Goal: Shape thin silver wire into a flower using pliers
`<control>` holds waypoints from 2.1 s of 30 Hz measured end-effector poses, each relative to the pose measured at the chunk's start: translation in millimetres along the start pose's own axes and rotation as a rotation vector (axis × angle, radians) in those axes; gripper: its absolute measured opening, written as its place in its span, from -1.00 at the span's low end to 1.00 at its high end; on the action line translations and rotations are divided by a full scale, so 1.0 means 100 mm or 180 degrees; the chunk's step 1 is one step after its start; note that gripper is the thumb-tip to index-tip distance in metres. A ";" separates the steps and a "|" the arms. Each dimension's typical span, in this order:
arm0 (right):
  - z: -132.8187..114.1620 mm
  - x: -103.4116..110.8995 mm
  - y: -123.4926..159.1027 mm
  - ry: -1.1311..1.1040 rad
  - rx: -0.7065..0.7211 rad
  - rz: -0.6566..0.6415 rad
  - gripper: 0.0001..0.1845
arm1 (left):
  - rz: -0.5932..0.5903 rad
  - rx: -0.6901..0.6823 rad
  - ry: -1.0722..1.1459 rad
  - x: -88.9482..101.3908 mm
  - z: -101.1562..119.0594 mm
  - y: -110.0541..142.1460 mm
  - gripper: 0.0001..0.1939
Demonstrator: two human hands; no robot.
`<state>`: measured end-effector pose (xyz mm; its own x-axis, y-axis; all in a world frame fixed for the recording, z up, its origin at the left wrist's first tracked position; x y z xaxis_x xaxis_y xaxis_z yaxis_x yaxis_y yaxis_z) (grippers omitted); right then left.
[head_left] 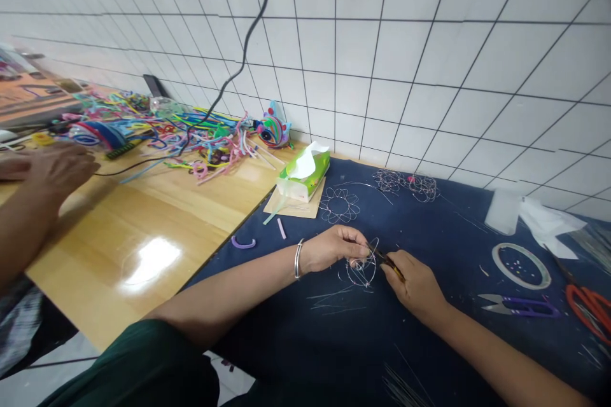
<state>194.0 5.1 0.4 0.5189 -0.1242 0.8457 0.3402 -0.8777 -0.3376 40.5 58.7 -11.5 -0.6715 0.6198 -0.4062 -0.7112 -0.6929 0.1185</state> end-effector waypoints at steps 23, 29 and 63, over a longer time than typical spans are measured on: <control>0.04 -0.06 0.01 0.0176 -0.0079 -0.0062 -0.87 | 0.0445 0.0010 0.1339 -0.22 -0.08 0.14 -0.89; 0.06 -0.04 0.01 0.0179 -0.0078 -0.0045 -0.87 | 0.0402 -0.0057 0.0815 -0.15 -0.03 0.12 -0.87; 0.04 -0.05 0.01 0.0111 0.0026 -0.0121 -0.85 | 0.0207 -0.0365 -0.0292 -0.09 0.10 0.10 -0.85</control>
<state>195.0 6.3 -5.6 0.4780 -0.1070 0.8718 0.3656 -0.8782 -0.3083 37.2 50.0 2.5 -0.7354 0.5996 -0.3159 -0.6406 -0.7670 0.0355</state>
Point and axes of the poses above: each hand's wrist, its own y-axis away from the middle knuckle, its own x-axis out of the back of the hand, z = x × y, the point moved 5 cm from there along -y, towards the middle knuckle, and after that the axes turned 4 degrees about -x, right-handed, at the moved point
